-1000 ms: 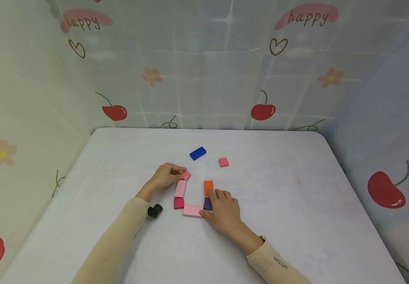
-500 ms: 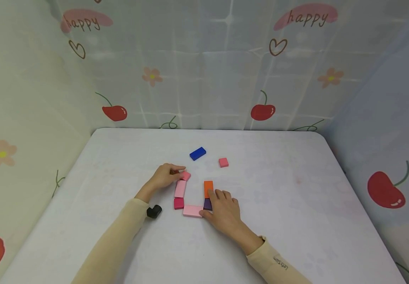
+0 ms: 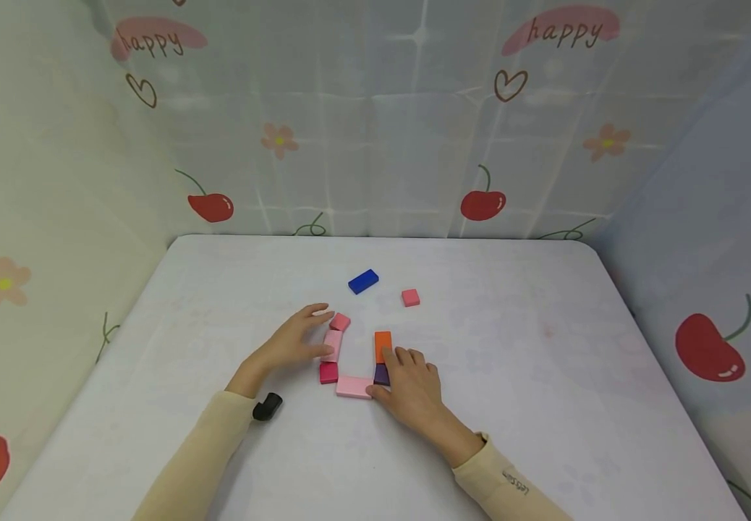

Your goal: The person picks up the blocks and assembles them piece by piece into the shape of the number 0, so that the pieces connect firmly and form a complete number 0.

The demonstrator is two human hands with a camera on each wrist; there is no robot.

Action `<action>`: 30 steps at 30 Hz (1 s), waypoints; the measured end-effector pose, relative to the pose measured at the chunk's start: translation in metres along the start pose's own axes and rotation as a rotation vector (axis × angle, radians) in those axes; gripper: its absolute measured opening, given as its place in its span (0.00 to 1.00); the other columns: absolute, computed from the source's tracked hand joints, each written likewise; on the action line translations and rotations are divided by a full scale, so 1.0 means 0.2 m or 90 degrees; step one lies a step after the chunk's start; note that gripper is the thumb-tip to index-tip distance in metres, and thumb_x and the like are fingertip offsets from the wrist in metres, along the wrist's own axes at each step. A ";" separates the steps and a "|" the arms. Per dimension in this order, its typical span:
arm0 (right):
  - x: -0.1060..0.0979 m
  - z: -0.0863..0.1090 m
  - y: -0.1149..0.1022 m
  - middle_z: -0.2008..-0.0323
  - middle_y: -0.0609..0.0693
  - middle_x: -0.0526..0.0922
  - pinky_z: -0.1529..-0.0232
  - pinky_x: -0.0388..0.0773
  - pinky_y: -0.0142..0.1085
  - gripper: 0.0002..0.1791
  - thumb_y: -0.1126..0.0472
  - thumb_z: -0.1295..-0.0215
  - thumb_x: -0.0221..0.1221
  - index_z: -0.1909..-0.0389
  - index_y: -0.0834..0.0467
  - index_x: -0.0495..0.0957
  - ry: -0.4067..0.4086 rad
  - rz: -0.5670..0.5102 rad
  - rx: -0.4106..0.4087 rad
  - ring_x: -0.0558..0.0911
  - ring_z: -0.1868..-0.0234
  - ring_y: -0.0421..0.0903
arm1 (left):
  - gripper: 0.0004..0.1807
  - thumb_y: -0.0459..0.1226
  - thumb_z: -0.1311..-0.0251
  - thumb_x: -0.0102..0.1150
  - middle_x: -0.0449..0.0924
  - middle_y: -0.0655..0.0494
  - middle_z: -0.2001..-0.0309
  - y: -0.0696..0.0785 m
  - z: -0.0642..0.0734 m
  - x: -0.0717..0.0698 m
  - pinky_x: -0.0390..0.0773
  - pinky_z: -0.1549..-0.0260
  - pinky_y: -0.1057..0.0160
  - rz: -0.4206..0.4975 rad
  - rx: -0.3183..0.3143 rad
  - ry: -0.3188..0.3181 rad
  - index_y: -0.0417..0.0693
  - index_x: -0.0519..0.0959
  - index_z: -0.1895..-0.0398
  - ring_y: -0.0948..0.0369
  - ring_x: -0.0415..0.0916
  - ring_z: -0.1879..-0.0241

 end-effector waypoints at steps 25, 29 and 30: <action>0.00 0.00 0.00 0.39 0.59 0.76 0.46 0.72 0.58 0.39 0.42 0.43 0.67 0.35 0.60 0.72 0.006 -0.002 -0.008 0.72 0.38 0.59 | 0.39 0.49 0.47 0.70 0.60 0.52 0.26 0.05 0.09 0.05 0.65 0.38 0.45 -0.107 -0.001 -0.060 0.49 0.70 0.31 0.49 0.60 0.30; 0.00 0.00 0.00 0.39 0.60 0.76 0.46 0.73 0.58 0.39 0.42 0.43 0.67 0.35 0.60 0.72 0.007 -0.002 -0.010 0.72 0.38 0.59 | 0.38 0.48 0.47 0.71 0.61 0.52 0.27 0.04 0.08 0.05 0.66 0.40 0.46 -0.115 0.004 -0.058 0.48 0.71 0.32 0.49 0.61 0.31; 0.00 0.00 0.00 0.39 0.60 0.76 0.46 0.73 0.58 0.39 0.42 0.43 0.67 0.35 0.60 0.72 0.007 -0.001 -0.010 0.72 0.38 0.59 | 0.39 0.48 0.47 0.71 0.61 0.52 0.27 0.04 0.08 0.05 0.66 0.40 0.46 -0.117 0.005 -0.059 0.49 0.71 0.32 0.49 0.61 0.31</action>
Point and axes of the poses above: each hand's wrist, its own z-axis away from the middle knuckle, its own x-axis out of the palm, y = z × x, the point moved 1 cm from there along -z, towards the middle knuckle
